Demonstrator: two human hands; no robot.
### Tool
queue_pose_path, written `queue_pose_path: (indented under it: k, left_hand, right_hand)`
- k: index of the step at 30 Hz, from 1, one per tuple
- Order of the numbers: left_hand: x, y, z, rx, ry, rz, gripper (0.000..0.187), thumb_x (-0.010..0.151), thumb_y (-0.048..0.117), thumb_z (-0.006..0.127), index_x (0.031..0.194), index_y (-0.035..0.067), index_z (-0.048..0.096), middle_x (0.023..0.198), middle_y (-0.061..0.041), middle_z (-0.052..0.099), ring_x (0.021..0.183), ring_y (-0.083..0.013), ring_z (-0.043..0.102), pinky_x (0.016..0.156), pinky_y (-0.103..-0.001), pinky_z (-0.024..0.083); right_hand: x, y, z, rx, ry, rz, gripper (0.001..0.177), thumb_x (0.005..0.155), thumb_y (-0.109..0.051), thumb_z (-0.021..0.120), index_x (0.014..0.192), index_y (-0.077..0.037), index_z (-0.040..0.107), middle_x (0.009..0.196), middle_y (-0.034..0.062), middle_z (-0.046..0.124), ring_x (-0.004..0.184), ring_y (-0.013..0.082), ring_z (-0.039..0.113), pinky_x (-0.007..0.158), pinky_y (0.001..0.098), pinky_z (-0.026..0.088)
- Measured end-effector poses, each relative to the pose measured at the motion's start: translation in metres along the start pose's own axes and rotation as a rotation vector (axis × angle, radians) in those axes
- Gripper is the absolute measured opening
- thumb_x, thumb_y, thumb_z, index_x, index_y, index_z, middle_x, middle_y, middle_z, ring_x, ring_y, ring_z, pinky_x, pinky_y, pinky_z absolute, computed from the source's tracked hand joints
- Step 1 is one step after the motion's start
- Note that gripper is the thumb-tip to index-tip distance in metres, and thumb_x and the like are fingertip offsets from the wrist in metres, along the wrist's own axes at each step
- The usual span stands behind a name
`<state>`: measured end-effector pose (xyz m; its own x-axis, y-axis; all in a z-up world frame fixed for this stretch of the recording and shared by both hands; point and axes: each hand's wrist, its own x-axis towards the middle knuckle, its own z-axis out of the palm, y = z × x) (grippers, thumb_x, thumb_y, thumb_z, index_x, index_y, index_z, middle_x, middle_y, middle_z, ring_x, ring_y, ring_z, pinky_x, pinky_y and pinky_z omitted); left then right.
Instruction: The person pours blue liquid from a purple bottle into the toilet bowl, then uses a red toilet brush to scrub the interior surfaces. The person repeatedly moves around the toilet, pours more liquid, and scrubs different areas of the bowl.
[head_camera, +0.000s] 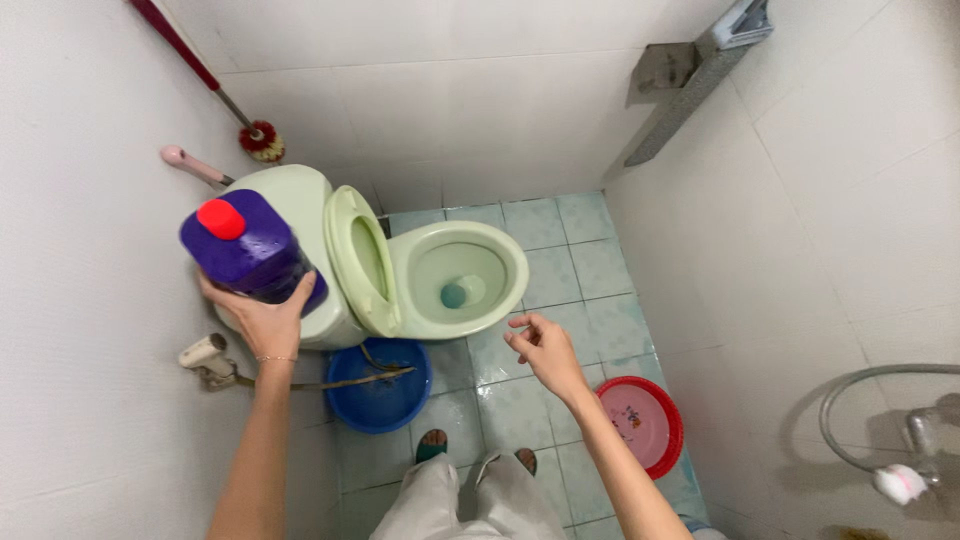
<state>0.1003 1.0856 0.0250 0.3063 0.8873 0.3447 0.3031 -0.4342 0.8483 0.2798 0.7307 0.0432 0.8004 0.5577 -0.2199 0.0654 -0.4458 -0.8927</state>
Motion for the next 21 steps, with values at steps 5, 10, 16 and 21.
queue_pose_path:
  k: [5,10,16,21]
  left_hand:
    - [-0.048,0.008,0.024,-0.028,0.238,0.052,0.124,0.086,0.024,0.099,0.163,-0.001,0.005,0.165,-0.030,0.015,0.153,-0.0467,0.032,0.128,-0.058,0.029]
    - [-0.135,0.026,0.086,-0.309,0.240,-0.294,0.069,0.103,0.016,0.072,0.151,-0.002,0.025,0.151,-0.023,0.033,0.136,-0.0339,0.048,0.112,-0.046,0.048]
    - [-0.154,0.081,0.131,-0.413,-0.117,-0.359,0.033,0.097,0.015,0.065,0.126,0.002,0.057,0.127,-0.011,0.064,0.113,-0.0203,0.063,0.097,-0.035,0.050]
    - [-0.056,0.094,0.156,-0.288,-0.068,-0.187,0.030,0.098,0.020,0.066,0.124,0.004,0.061,0.125,-0.010,0.067,0.109,-0.0216,0.064,0.096,-0.036,0.051]
  right_hand:
    - [-0.009,0.017,-0.040,0.020,0.009,0.068,0.033,0.087,-0.022,0.074,0.111,0.000,0.071,0.068,0.0022,0.065,0.059,0.0105,0.062,0.055,0.0288,0.050]
    - [0.013,0.022,-0.065,-0.023,-0.041,-0.016,0.033,0.088,-0.022,0.074,0.111,0.001,0.071,0.067,0.0006,0.065,0.059,0.0094,0.062,0.057,0.0262,0.051]
    - [0.064,0.005,-0.055,0.088,-0.199,-0.059,0.031,0.090,-0.022,0.072,0.111,0.001,0.071,0.069,0.0010,0.063,0.062,0.0097,0.061,0.057,0.0264,0.051]
    - [0.133,-0.028,-0.031,-0.045,-0.276,-0.169,0.041,0.089,-0.035,0.072,0.117,-0.005,0.072,0.084,0.0054,0.073,0.074,0.0142,0.068,0.069,0.0326,0.057]
